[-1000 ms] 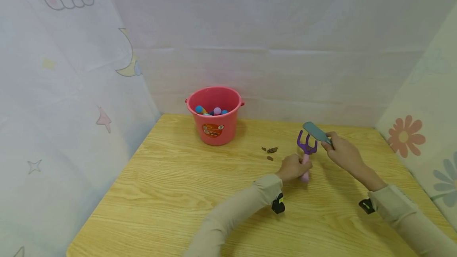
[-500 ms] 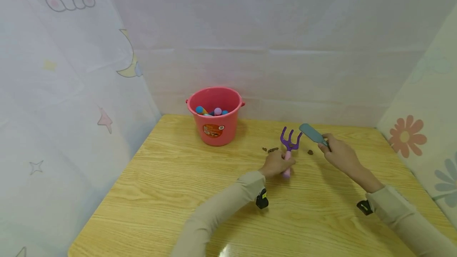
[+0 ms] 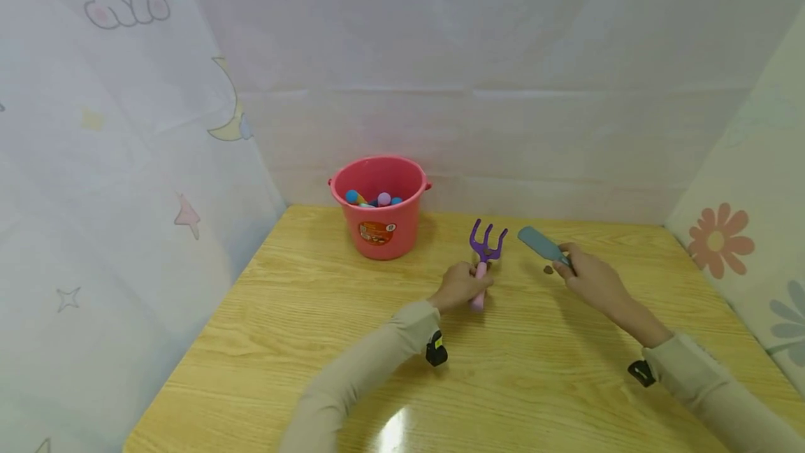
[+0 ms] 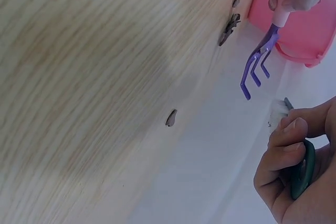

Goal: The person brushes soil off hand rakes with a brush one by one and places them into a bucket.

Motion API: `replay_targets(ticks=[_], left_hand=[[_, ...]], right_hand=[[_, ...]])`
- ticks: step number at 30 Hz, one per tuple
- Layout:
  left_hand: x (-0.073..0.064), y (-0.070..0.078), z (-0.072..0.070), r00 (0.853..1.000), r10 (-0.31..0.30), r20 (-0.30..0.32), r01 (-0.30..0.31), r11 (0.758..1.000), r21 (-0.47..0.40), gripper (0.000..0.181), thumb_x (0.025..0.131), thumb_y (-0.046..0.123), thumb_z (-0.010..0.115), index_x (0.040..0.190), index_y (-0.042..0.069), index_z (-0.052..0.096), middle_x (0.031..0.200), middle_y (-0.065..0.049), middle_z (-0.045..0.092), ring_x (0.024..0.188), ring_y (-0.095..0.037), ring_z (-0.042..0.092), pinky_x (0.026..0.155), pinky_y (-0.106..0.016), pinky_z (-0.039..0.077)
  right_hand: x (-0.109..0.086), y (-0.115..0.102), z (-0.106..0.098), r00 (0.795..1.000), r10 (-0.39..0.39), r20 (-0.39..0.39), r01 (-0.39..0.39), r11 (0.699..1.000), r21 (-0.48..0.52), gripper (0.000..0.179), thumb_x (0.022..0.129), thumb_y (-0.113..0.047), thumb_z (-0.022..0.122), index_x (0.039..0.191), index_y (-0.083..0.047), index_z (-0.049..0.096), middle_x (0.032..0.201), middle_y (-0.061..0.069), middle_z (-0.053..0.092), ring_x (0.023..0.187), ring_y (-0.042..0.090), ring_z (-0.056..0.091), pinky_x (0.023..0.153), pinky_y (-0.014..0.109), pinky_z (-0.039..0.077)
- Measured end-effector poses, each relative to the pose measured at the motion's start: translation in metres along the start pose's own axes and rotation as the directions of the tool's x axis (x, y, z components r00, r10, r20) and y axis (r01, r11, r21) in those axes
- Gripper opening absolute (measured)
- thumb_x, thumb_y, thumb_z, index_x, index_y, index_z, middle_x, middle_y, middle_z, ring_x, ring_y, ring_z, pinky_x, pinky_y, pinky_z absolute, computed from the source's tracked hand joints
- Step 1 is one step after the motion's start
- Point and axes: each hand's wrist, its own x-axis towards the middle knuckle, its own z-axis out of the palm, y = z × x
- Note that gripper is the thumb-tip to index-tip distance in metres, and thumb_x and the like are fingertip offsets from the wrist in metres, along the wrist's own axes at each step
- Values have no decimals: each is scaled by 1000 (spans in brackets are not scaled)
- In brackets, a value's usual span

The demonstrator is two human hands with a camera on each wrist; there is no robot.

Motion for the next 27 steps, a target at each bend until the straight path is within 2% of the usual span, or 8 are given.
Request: replay_targets(ticks=[3, 5, 7, 12, 17, 23, 27], left_hand=[[-1, -5, -10, 1000, -7, -11, 7, 1000, -6, 26, 87, 27, 73, 70, 10, 63, 60, 3, 56, 48, -6, 48, 42, -19, 37], [-3, -7, -16, 1000, -13, -15, 12, 1000, -10, 24, 87, 27, 73, 74, 9, 64, 62, 3, 57, 50, -6, 50, 43, -19, 38], [-5, -9, -20, 1000, -20, -18, 20, 1000, -15, 24, 87, 27, 74, 76, 8, 65, 64, 2, 58, 51, -7, 50, 44, -19, 39], [-10, -13, -30, 1000, -8, -13, 7, 999, -32, 25, 91, 28, 69, 84, 4, 70, 68, 1, 60, 54, -7, 53, 46, -18, 41], [-16, -16, -38, 1000, 17, 0, -17, 997, -72, 31, 95, 31, 65, 93, 0, 70, 70, -2, 63, 56, -8, 56, 48, -20, 45], [-19, -18, -45, 1000, 16, -25, -17, 999, -44, 31, 96, 30, 65, 90, 0, 68, 70, -2, 61, 56, -9, 55, 48, -20, 44], [-22, -19, -47, 1000, 2, -8, -3, 997, -72, 27, 96, 28, 65, 90, 1, 67, 69, -3, 65, 53, -9, 58, 48, -20, 46]], right_hand=[[0, -2, 3, 1000, -21, -5, 21, 1000, 0, 49, 106, -20, 47, 137, 17, 37, 90, 17, 69, 53, 14, 45, 44, 29, 33], [0, -2, 5, 999, -31, -10, 31, 1000, -1, 51, 106, -24, 47, 137, 17, 38, 92, 17, 69, 52, 14, 44, 44, 28, 32], [0, -3, 7, 999, -36, -6, 36, 999, -1, 51, 106, -25, 48, 137, 16, 39, 86, 13, 68, 52, 14, 43, 44, 28, 32], [3, -6, 11, 999, -37, 5, 37, 999, 2, 48, 106, -20, 48, 136, 16, 40, 69, 3, 54, 50, 14, 43, 43, 28, 32], [5, -9, 15, 999, -49, 2, 49, 999, 4, 45, 105, -19, 48, 134, 16, 42, 64, 1, 50, 47, 13, 41, 42, 27, 30], [6, -13, 23, 998, -56, 22, 56, 998, 15, 43, 104, -17, 51, 133, 14, 44, 63, 0, 51, 47, 12, 41, 41, 26, 30], [6, -16, 29, 998, -68, 18, 68, 998, 4, 42, 103, -15, 53, 133, 14, 44, 64, 0, 51, 47, 11, 41, 42, 26, 30]])
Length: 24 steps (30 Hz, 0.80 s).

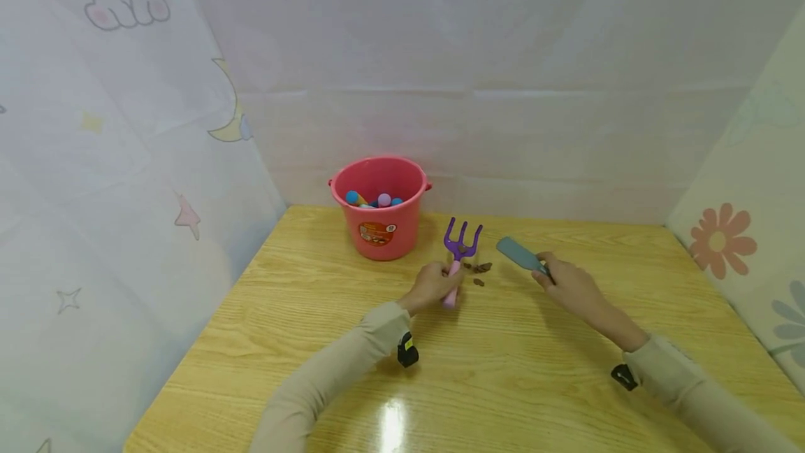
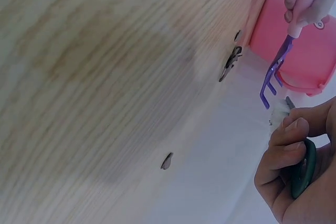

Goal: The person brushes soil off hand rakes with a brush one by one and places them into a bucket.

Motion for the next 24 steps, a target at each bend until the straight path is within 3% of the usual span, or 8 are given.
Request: replay_targets(ticks=[4, 12, 24], left_hand=[[-3, 1, -1, 999, -13, 31, 15, 998, -69, 23, 96, 23, 64, 92, 1, 66, 73, -9, 70, 53, -11, 62, 48, -21, 49], [-4, 1, 0, 1000, -8, 20, 9, 1000, -30, 22, 95, 23, 64, 87, 3, 69, 69, -8, 70, 50, -10, 61, 46, -20, 46], [-7, 2, 1, 999, -27, 33, 30, 994, -108, 21, 97, 20, 62, 91, 1, 67, 69, -8, 69, 50, -11, 62, 47, -22, 50]], right_hand=[[3, -5, 5, 1000, -18, -5, 18, 1000, -1, 42, 102, -15, 54, 132, 14, 46, 65, -1, 51, 48, 11, 41, 43, 25, 30], [13, -17, 14, 999, -51, -2, 51, 999, -6, 42, 103, -15, 55, 131, 15, 47, 68, 0, 54, 50, 10, 43, 44, 26, 32], [26, -38, 27, 996, -86, 3, 86, 996, 13, 42, 102, -17, 56, 130, 14, 50, 65, -3, 52, 49, 8, 40, 44, 24, 31]])
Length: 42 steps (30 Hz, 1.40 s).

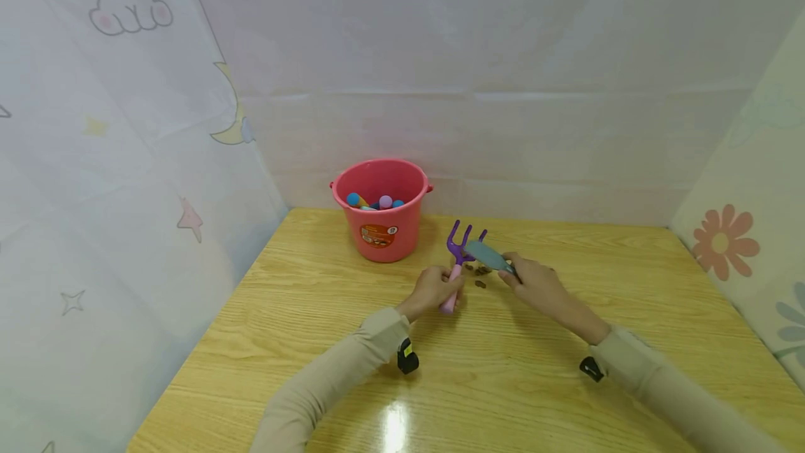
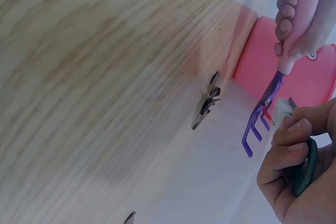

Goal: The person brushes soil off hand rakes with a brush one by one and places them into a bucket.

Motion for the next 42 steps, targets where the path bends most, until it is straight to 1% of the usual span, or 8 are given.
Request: replay_targets(ticks=[4, 12, 17, 21, 24, 31, 35, 42], left_hand=[[-1, 1, 0, 1000, 4, -3, -3, 1000, 8, 20, 97, 21, 62, 90, 2, 67, 71, -10, 70, 51, -10, 61, 46, -20, 48], [-1, -1, -2, 1000, 14, -10, -14, 999, 42, 21, 98, 20, 63, 90, 1, 67, 73, -12, 70, 50, -10, 60, 46, -21, 49], [-2, 0, -4, 999, 30, -12, -29, 997, 67, 20, 97, 19, 63, 89, 1, 67, 73, -12, 70, 50, -9, 60, 46, -21, 48], [-3, 0, -3, 1000, 29, -10, -29, 998, 50, 20, 97, 19, 64, 90, 1, 67, 71, -11, 70, 50, -10, 60, 47, -21, 49], [-4, 1, -4, 1000, 29, -7, -28, 999, 34, 20, 97, 20, 64, 90, 1, 67, 70, -10, 69, 50, -10, 61, 47, -22, 49], [-4, -3, -9, 999, 47, -20, -46, 998, 53, 21, 97, 20, 63, 87, 1, 67, 70, -10, 69, 49, -9, 59, 45, -20, 47], [-2, -3, -12, 999, 50, -17, -49, 997, 58, 21, 97, 20, 63, 88, 1, 67, 69, -10, 69, 50, -10, 60, 46, -21, 48], [0, -1, -15, 999, 54, 3, -54, 999, 3, 19, 96, 19, 63, 92, 0, 67, 75, -14, 70, 53, -12, 62, 49, -24, 51]], right_hand=[[3, -3, 3, 1000, -23, -2, 23, 1000, 12, 44, 101, -18, 58, 131, 13, 50, 67, -1, 57, 50, 8, 43, 46, 25, 32], [1, 8, 0, 999, 19, -38, -22, 997, -78, 42, 100, -15, 60, 129, 14, 52, 61, -2, 50, 45, 8, 37, 42, 22, 26], [4, 8, -1, 999, 7, -51, -11, 998, -68, 42, 99, -16, 61, 128, 14, 52, 64, 1, 54, 46, 9, 40, 42, 23, 28], [6, 5, 5, 1000, -13, -8, 12, 999, -45, 43, 99, -17, 61, 130, 11, 52, 64, -1, 54, 48, 8, 40, 43, 23, 29], [4, 7, 8, 1000, 6, 6, -6, 1000, -27, 43, 100, -16, 59, 131, 12, 50, 63, -2, 52, 46, 8, 40, 43, 23, 28], [-4, 19, 3, 999, 38, -27, -39, 998, -51, 41, 99, -13, 60, 128, 15, 50, 73, 6, 61, 47, 10, 43, 43, 24, 31], [-9, 21, -1, 998, 49, -28, -50, 998, -48, 42, 99, -13, 60, 128, 15, 50, 74, 6, 61, 48, 10, 43, 43, 25, 31], [-14, 25, -1, 997, 72, -10, -72, 997, -40, 41, 99, -13, 59, 128, 15, 50, 68, 2, 58, 45, 9, 41, 41, 23, 28]])
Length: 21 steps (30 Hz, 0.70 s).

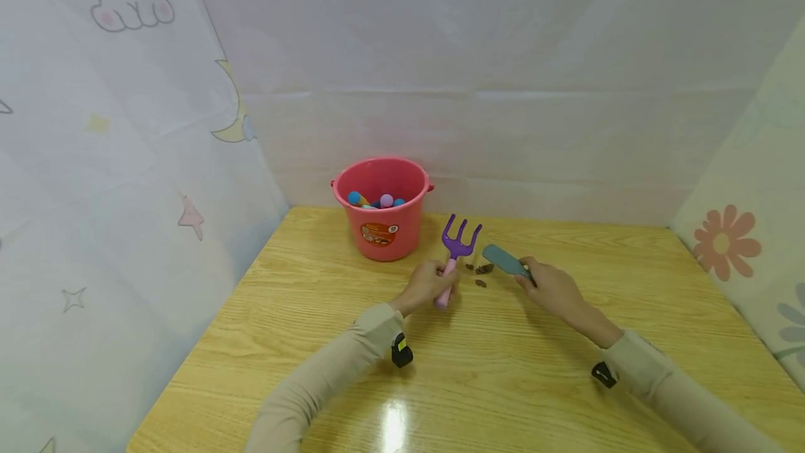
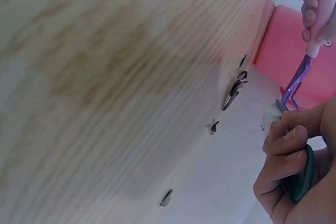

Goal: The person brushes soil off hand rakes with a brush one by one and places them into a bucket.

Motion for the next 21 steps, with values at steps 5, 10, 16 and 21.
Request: replay_targets(ticks=[5, 10, 16, 21], left_hand=[[0, 3, -4, 1000, 15, -10, -15, 1000, 22, 22, 97, 19, 63, 94, -2, 67, 76, -16, 70, 53, -11, 61, 49, -23, 51], [3, 8, -9, 998, 51, -22, -49, 995, 83, 26, 96, 21, 63, 96, -4, 70, 71, -11, 70, 51, -10, 59, 48, -21, 48], [7, 17, -19, 996, 85, 15, -87, 991, 104, 28, 97, 23, 62, 100, -4, 71, 76, -12, 71, 54, -9, 60, 51, -21, 49], [7, 30, -28, 997, 78, 14, -79, 980, 185, 32, 97, 31, 62, 101, 2, 75, 75, -5, 69, 58, -10, 60, 55, -22, 48]], right_hand=[[-2, 2, 1, 1000, 5, 7, -5, 1000, 11, 42, 99, -13, 59, 129, 14, 50, 67, 1, 56, 45, 9, 40, 41, 23, 28], [-3, 3, 1, 1000, -1, 8, 1, 1000, 24, 42, 99, -13, 59, 129, 14, 50, 69, 1, 58, 46, 9, 41, 41, 24, 29], [-5, 4, 2, 1000, 1, 14, -1, 1000, 25, 41, 99, -12, 59, 129, 14, 50, 66, 0, 54, 46, 9, 40, 42, 24, 28], [-6, 6, 3, 1000, -3, 17, 2, 1000, 20, 41, 99, -12, 59, 128, 15, 50, 67, 1, 55, 46, 9, 40, 42, 23, 28]])
